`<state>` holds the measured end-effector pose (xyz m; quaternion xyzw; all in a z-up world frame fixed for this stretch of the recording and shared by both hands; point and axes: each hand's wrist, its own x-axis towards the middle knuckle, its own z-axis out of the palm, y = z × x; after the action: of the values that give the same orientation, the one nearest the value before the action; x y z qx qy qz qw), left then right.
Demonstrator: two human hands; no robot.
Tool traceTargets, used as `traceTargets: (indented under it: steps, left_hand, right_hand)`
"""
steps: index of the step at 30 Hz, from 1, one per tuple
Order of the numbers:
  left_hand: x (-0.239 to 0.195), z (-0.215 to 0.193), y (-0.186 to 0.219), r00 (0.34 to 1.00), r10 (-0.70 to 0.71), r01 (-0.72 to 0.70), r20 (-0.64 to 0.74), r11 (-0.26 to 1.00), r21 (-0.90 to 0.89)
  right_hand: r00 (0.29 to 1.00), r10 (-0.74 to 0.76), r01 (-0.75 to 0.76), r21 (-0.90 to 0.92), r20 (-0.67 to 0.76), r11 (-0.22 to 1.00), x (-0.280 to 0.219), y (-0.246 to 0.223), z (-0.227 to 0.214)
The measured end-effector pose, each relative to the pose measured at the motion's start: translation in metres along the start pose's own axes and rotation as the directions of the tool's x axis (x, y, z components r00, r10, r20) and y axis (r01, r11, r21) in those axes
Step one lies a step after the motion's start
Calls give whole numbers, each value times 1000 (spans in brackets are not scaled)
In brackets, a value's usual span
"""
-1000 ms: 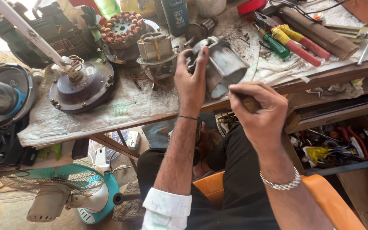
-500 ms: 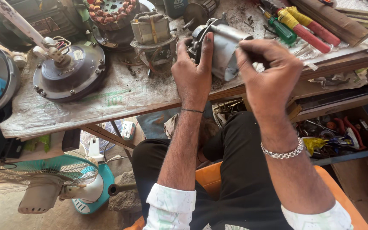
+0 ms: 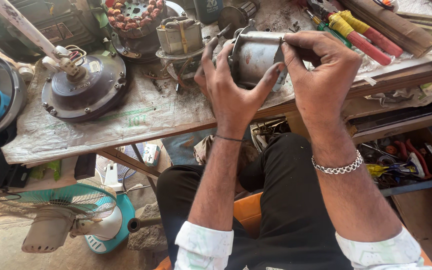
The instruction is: The person cleans the interior of a motor housing with a metal rod and a cloth, then uses pliers to remove a small metal piece. They then insert a blue plastic component into the housing and manipulate a metal rod inside it. Finally, they handle a separate motor stator assembly.
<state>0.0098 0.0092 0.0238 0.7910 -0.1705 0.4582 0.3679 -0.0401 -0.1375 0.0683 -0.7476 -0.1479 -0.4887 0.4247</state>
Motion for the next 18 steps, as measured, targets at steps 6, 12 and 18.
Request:
traceTargets:
  steps: [6, 12, 18]
  left_hand:
    - [5, -2, -7, 994, -49, 86, 102, 909, -409]
    - [3, -7, -10, 995, -38, 78, 95, 881, -466]
    - [4, -10, -5, 994, -18, 65, 112, 900, -431]
  right_hand:
    - [991, -127, 130, -73, 47, 989, 9, -7, 1]
    - [984, -165, 171, -111, 63, 979, 4, -11, 0]
    - [994, -57, 74, -187, 97, 980, 1, 8, -1]
